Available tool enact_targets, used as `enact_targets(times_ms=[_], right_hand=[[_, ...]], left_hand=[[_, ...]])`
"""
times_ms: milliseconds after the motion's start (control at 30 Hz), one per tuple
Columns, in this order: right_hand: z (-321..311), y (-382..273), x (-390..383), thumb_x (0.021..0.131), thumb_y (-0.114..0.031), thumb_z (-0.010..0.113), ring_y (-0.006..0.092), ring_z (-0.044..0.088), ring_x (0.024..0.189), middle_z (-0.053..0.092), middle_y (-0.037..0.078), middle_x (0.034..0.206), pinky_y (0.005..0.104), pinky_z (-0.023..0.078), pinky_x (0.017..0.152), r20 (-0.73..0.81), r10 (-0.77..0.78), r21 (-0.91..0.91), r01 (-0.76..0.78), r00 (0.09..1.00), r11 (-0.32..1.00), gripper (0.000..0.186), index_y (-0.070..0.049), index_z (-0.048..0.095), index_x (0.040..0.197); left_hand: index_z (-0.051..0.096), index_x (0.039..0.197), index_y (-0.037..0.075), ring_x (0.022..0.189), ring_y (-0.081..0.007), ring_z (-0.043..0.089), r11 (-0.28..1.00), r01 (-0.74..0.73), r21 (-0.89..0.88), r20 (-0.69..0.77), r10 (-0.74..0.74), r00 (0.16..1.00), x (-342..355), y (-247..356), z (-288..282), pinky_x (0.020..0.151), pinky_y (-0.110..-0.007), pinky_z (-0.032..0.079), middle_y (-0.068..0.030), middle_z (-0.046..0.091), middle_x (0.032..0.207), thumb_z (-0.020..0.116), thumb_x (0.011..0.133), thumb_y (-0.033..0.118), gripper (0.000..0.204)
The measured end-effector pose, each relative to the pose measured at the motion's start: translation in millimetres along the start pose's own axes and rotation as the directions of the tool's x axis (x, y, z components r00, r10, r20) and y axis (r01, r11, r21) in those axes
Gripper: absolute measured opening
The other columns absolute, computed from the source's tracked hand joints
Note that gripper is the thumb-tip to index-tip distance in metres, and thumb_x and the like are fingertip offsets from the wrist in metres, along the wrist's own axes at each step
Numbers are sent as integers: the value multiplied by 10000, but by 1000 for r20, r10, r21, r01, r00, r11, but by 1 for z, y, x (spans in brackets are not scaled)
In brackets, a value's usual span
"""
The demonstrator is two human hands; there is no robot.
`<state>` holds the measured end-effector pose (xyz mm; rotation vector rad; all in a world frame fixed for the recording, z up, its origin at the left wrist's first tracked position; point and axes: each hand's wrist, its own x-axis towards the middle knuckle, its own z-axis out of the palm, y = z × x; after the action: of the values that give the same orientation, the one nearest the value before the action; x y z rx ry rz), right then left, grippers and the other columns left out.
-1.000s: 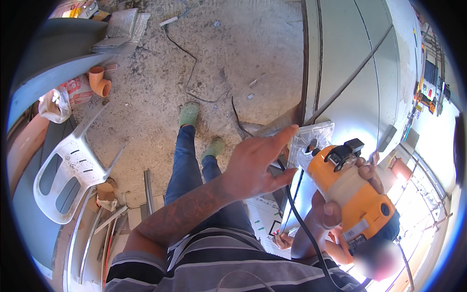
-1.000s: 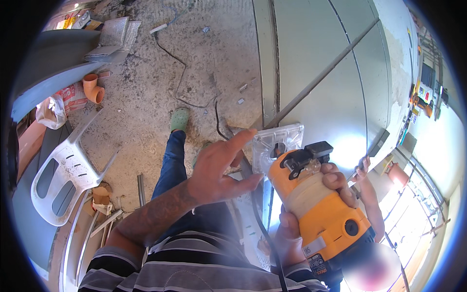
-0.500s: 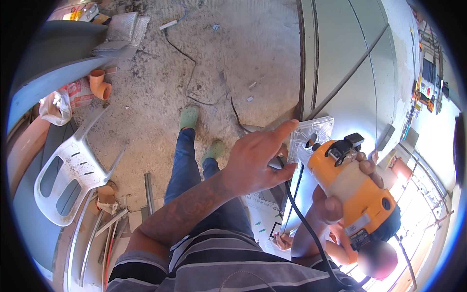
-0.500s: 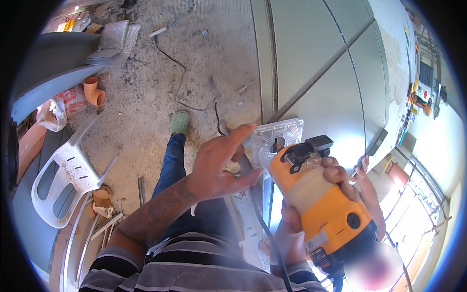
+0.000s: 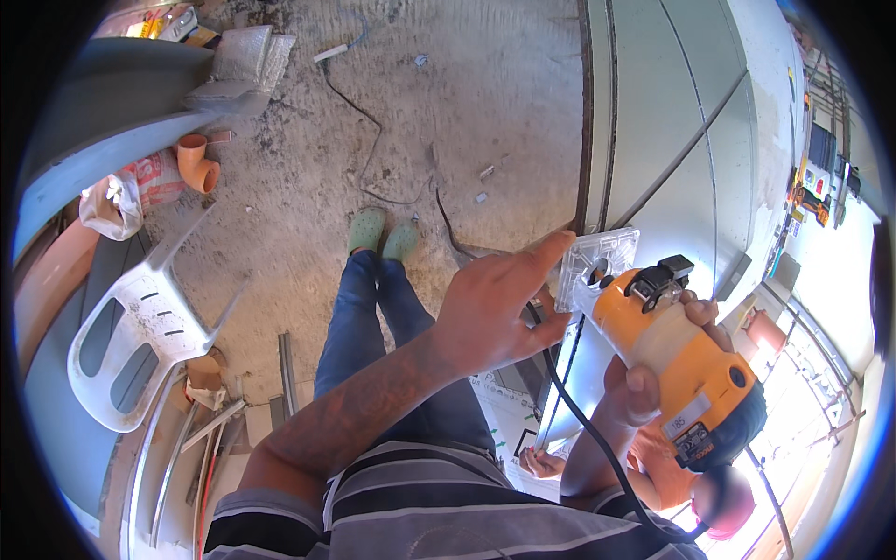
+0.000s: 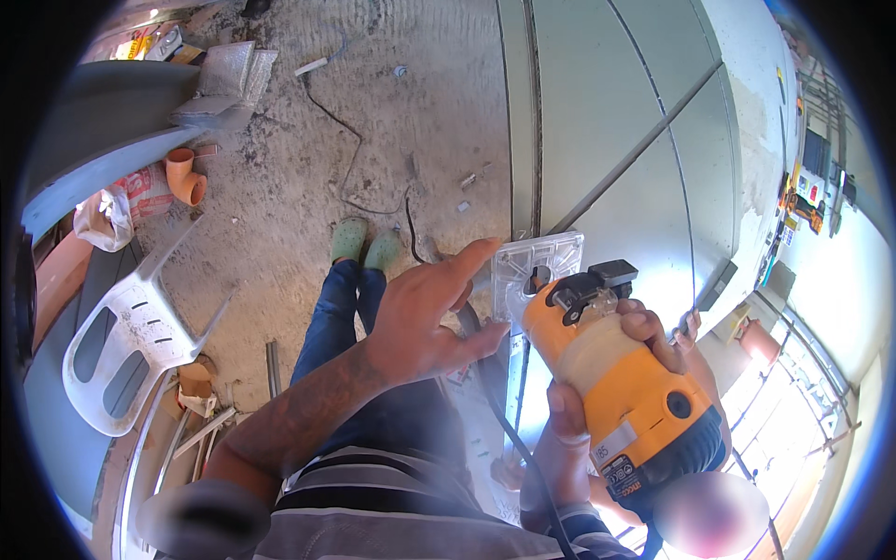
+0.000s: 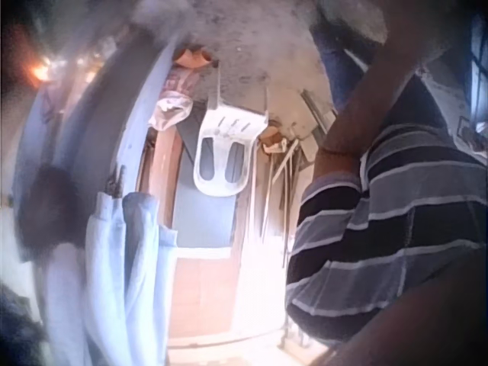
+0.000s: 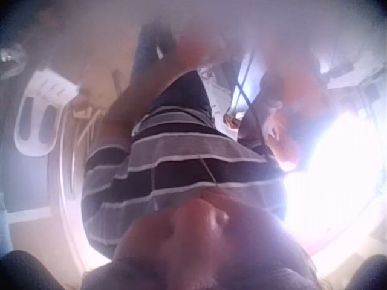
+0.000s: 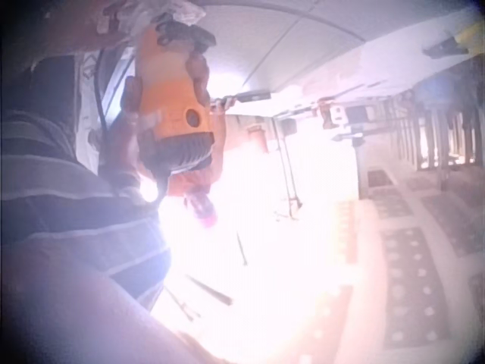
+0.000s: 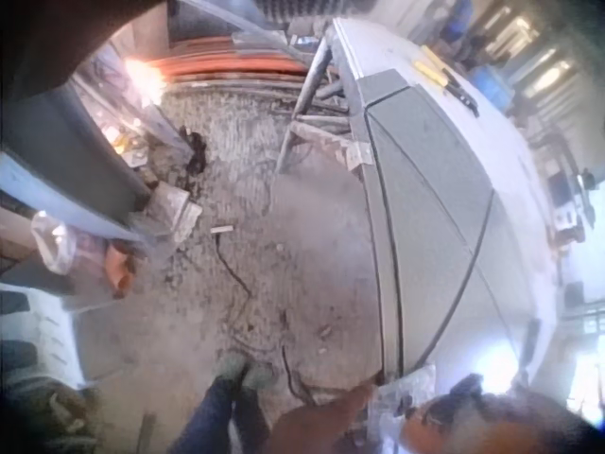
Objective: The person uses a handheld electric router to cut a curved edge on a large gray panel while a coworker holds it steady. After cutting, the person and coworker align and press together multiple cut panel sections on a workbench.
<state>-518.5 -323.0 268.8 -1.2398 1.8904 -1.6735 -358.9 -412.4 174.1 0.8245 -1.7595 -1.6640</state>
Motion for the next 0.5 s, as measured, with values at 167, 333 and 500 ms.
enact_targets(times_ms=[167,333,500], right_hand=[[-15,-10,-16,786,-288,992,310,495,1400,535,100,1409,484,402,1230,15,46,-40,-45,999,998,972,-159,396,1543],[-35,-4,-25,821,-187,949,317,451,1440,497,108,1448,479,391,1240,180,23,12,-26,983,1000,943,-183,366,1562],[-28,1,-15,817,-185,953,326,454,1448,497,113,1466,485,395,1236,170,4,46,-12,985,999,950,-166,369,1567]], left_hand=[[521,1550,43,709,-225,624,999,37,18,42,-38,998,-8,7,4,668,-368,515,-64,596,806,918,760,270,912],[528,1544,42,691,-232,617,995,59,78,53,-64,997,-19,10,9,656,-372,509,-62,594,796,921,761,268,905],[526,1548,42,687,-233,606,994,16,111,-10,-15,1000,-13,11,9,651,-374,508,-57,586,793,925,759,269,913]])
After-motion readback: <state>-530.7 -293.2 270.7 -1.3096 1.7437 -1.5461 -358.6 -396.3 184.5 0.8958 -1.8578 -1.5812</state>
